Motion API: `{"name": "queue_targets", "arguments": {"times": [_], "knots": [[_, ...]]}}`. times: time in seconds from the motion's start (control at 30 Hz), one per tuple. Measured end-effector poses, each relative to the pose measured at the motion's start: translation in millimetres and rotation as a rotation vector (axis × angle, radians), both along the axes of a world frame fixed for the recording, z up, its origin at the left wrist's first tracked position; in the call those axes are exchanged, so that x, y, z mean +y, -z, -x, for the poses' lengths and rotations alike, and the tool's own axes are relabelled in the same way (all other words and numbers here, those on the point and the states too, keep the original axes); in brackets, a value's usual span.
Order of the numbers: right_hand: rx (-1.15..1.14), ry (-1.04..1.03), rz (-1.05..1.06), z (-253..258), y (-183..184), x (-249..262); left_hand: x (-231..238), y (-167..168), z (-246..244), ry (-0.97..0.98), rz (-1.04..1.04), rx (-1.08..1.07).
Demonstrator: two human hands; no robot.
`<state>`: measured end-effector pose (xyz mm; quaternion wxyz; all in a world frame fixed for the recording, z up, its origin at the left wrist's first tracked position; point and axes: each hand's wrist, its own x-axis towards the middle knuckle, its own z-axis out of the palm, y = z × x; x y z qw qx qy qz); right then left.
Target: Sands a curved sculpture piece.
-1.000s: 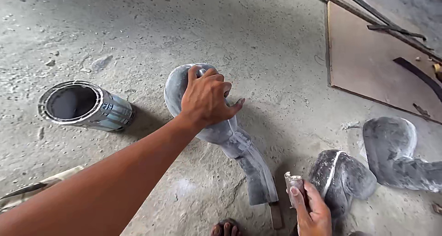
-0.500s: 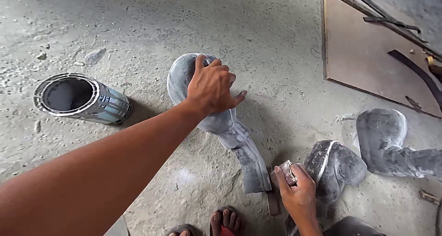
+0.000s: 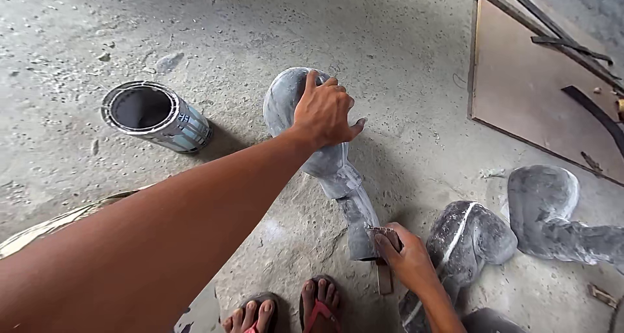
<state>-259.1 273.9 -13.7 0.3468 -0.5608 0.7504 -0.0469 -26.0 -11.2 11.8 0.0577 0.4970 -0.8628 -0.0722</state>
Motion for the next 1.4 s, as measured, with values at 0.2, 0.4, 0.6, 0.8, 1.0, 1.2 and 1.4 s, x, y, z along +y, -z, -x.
{"name": "queue_targets", "arguments": {"times": [0.2,0.4,0.6,0.8,1.0,1.2,1.4], "knots": [[0.013,-0.138,0.098,-2,13,-3,2,0,-2,-0.023,0.002,0.007],[-0.056,0.009,0.042,6,15,13,5,-1,-2,-0.031,-0.001,0.012],[-0.065,0.140,0.071,1,19,30,4,0,-2,-0.007,0.005,0.019],[-0.035,0.144,0.098,-14,29,18,9,0,-4,0.008,0.017,0.024],[-0.046,0.120,0.232,-19,37,23,11,1,-7,0.013,0.035,0.038],[-0.045,0.107,0.180,-23,34,33,10,1,-7,0.023,0.041,0.041],[0.007,0.081,0.240,-33,43,3,8,1,-4,0.037,0.049,0.032]]}}
